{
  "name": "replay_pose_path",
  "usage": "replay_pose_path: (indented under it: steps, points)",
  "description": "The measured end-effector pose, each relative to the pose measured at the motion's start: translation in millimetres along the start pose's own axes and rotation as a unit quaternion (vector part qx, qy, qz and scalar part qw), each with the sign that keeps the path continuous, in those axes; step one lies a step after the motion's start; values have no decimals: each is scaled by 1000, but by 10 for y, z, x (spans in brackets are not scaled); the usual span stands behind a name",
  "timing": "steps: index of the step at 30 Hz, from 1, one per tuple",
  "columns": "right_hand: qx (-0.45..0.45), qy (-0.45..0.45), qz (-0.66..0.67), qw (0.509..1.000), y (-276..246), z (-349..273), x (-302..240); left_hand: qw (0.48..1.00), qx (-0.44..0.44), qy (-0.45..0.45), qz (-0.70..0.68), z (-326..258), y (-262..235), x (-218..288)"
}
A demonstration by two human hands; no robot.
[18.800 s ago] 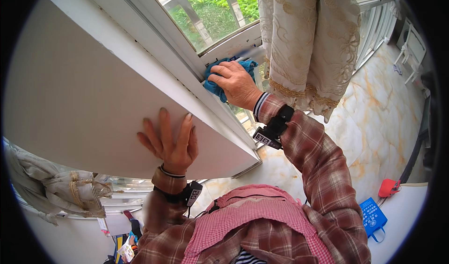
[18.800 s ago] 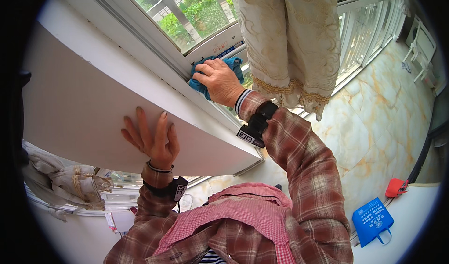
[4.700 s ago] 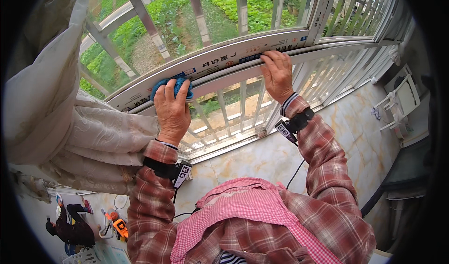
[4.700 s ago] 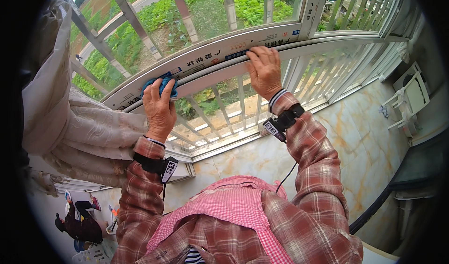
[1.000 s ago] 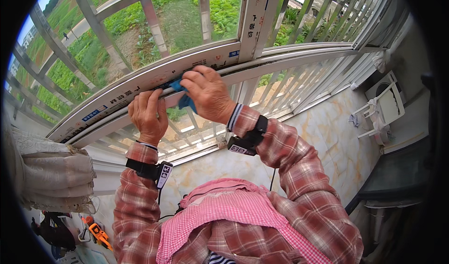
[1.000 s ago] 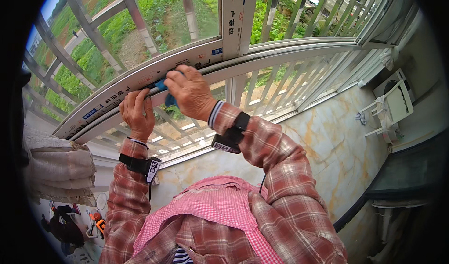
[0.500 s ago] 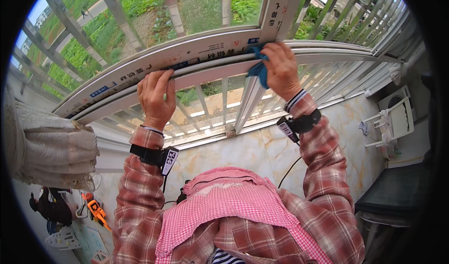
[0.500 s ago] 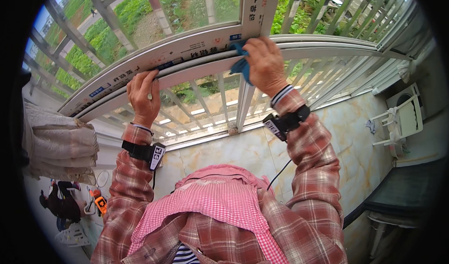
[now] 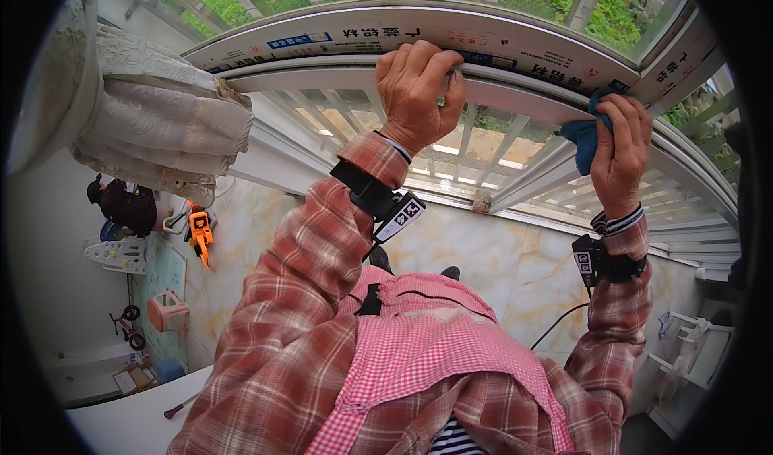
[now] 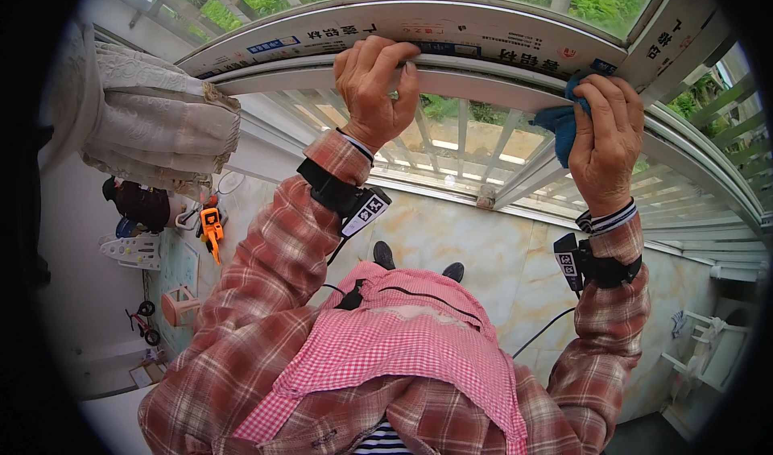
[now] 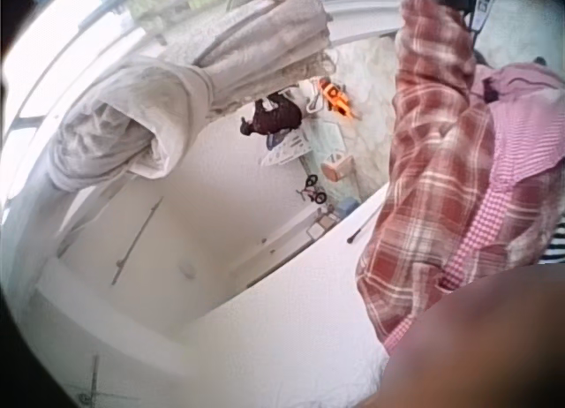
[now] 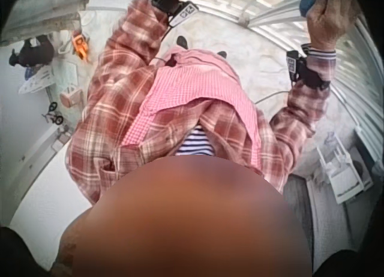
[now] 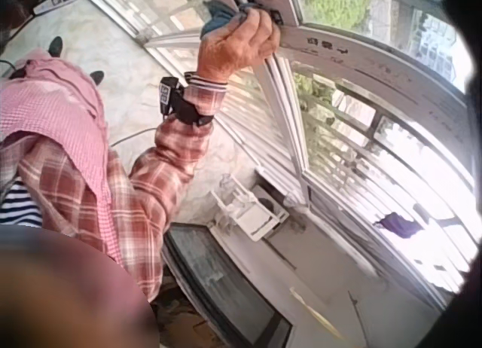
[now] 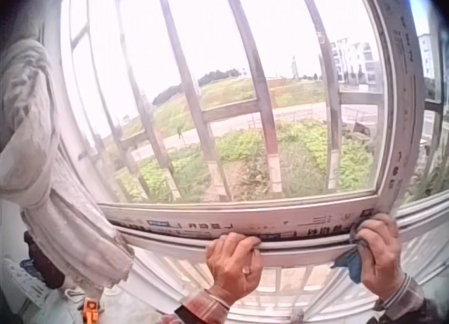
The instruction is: The person wipes the window frame and glass with a blue cloth, moving along the frame and occasionally adjusting the cloth. The person cleans multiple sections of the frame and glass in a repetitive wiping motion.
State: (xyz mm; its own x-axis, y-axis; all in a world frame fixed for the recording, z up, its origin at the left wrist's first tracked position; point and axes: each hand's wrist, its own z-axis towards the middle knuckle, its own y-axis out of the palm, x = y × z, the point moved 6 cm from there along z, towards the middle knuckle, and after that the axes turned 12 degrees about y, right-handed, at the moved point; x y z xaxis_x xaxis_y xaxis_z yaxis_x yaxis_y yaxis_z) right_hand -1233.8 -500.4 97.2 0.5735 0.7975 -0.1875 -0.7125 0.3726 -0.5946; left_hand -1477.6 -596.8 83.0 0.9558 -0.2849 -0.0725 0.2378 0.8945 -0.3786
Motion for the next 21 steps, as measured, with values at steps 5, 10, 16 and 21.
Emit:
replay_pose_path:
  steps: [5, 10, 16, 21]
  points:
    - [4, -31, 43, 999, 233, 112, -414, 1000, -2, 17, 21, -20, 37, 3]
    - [-3, -40, 28, 999, 314, 153, -550, 1000, -3, 17, 14, -25, 59, 22]
    - [6, -44, -4, 999, 318, 117, -518, 998, -51, 33, -34, -87, 26, 40]
    - [6, -45, -4, 999, 324, 109, -503, 991, -82, 74, -81, -253, -198, -64]
